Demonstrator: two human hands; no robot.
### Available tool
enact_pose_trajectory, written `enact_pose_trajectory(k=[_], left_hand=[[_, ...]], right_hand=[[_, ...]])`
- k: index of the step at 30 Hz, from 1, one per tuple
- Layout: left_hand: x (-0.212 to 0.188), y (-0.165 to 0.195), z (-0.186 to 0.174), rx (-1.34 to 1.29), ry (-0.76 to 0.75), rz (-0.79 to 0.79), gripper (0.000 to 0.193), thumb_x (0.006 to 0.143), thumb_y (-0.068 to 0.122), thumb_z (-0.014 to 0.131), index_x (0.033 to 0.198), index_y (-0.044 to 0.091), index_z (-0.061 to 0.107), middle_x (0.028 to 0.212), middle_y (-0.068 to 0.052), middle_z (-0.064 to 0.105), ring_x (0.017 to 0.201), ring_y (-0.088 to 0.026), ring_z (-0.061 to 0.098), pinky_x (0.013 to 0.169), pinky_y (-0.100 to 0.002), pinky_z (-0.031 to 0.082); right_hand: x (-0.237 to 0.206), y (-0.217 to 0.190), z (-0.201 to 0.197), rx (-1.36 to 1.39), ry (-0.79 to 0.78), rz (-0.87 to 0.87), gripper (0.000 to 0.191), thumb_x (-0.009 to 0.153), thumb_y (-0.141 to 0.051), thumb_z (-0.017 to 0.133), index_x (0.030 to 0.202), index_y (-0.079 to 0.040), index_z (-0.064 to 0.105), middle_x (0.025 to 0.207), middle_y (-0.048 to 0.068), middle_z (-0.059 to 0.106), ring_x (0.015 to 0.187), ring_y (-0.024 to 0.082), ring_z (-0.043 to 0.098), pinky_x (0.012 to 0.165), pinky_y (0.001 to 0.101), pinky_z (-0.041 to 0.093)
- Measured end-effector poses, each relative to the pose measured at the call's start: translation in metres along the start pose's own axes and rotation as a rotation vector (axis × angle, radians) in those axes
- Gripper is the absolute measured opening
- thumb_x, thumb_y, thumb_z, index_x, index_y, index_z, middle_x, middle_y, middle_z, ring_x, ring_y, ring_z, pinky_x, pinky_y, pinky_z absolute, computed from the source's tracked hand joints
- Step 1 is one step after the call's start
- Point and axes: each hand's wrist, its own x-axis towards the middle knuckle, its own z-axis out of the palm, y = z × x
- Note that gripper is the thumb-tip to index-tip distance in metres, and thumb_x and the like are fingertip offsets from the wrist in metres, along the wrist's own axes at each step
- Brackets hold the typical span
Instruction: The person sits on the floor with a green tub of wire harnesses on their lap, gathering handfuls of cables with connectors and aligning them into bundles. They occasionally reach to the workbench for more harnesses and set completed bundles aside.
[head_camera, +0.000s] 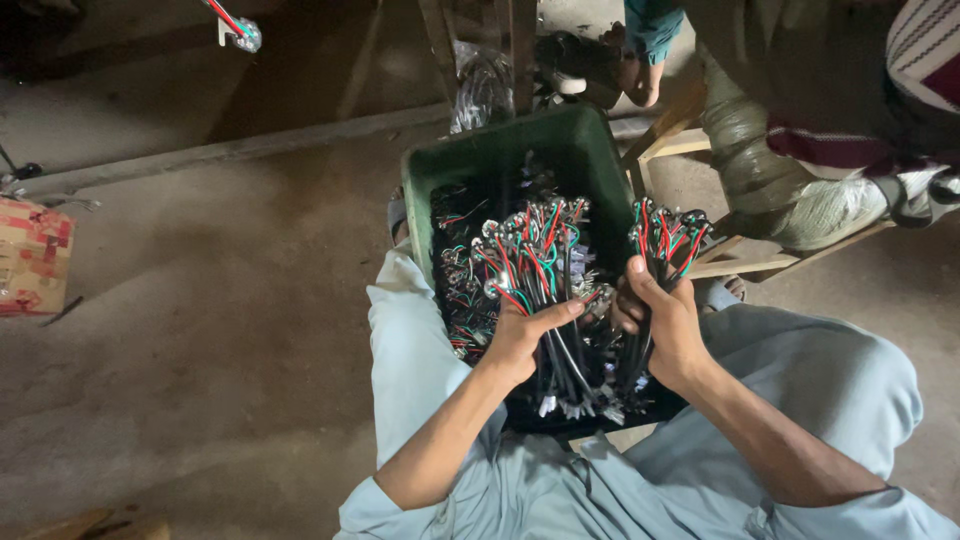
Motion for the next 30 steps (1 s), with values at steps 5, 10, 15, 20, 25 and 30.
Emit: enact_pose_trajectory(k=[5, 10, 15, 20, 25, 30], left_hand=[[0.000, -0.016, 0.005, 0.034, 0.102, 0.142, 0.037, 0.077, -0.006, 0.081, 0.110, 0.008, 0.069, 0.101, -0.005, 0.076, 0.090, -0.015, 0.073, 0.085, -0.031, 0.059], [-0.004, -0.028, 0.008, 0.037, 0.128, 0.179, 0.031, 0.083, -0.003, 0.082, 0.112, 0.001, 0.071, 0.105, -0.005, 0.076, 0.093, -0.013, 0.072, 0.087, -0.029, 0.058], [-0.004, -0.029, 0.008, 0.009, 0.206, 0.197, 0.032, 0.082, -0.006, 0.081, 0.112, 0.001, 0.071, 0.105, -0.005, 0.076, 0.092, -0.013, 0.072, 0.087, -0.029, 0.057], [-0.005, -0.030, 0.007, -0.035, 0.195, 0.169, 0.033, 0.081, -0.007, 0.078, 0.111, 0.002, 0.070, 0.104, -0.007, 0.077, 0.093, -0.014, 0.074, 0.088, -0.029, 0.058], [-0.004, -0.028, 0.009, 0.025, 0.144, 0.146, 0.025, 0.083, -0.008, 0.077, 0.107, -0.001, 0.074, 0.104, -0.010, 0.078, 0.094, -0.016, 0.075, 0.089, -0.031, 0.060], [-0.002, -0.016, 0.010, 0.072, 0.026, 0.106, 0.021, 0.085, -0.006, 0.077, 0.105, -0.002, 0.074, 0.099, -0.011, 0.077, 0.086, -0.017, 0.075, 0.082, -0.032, 0.058]], right_hand=[[0.007, 0.002, -0.010, 0.036, 0.051, 0.052, 0.015, 0.099, -0.017, 0.066, 0.093, -0.007, 0.057, 0.065, -0.007, 0.042, 0.051, 0.003, 0.035, 0.042, 0.0225, 0.027], [0.004, -0.001, -0.008, -0.277, -0.038, 0.026, 0.020, 0.086, -0.012, 0.077, 0.099, -0.002, 0.065, 0.073, -0.002, 0.061, 0.054, 0.004, 0.046, 0.044, 0.0227, 0.029], [0.000, -0.009, -0.006, -0.341, -0.188, -0.021, 0.030, 0.083, -0.020, 0.082, 0.106, -0.004, 0.071, 0.071, -0.003, 0.060, 0.055, 0.003, 0.047, 0.046, 0.0214, 0.032], [0.004, -0.014, -0.005, -0.658, -0.070, 0.027, 0.025, 0.083, -0.024, 0.080, 0.098, -0.005, 0.074, 0.066, 0.000, 0.060, 0.054, 0.007, 0.050, 0.046, 0.0240, 0.036], [0.002, -0.007, -0.008, -0.760, -0.192, -0.325, 0.022, 0.087, -0.017, 0.084, 0.090, -0.006, 0.066, 0.074, -0.003, 0.061, 0.066, 0.003, 0.052, 0.055, 0.0212, 0.043], [0.001, 0.000, -0.012, -0.401, 0.078, -0.179, 0.013, 0.087, -0.008, 0.078, 0.088, -0.007, 0.064, 0.071, -0.002, 0.061, 0.054, 0.005, 0.052, 0.046, 0.0237, 0.039]])
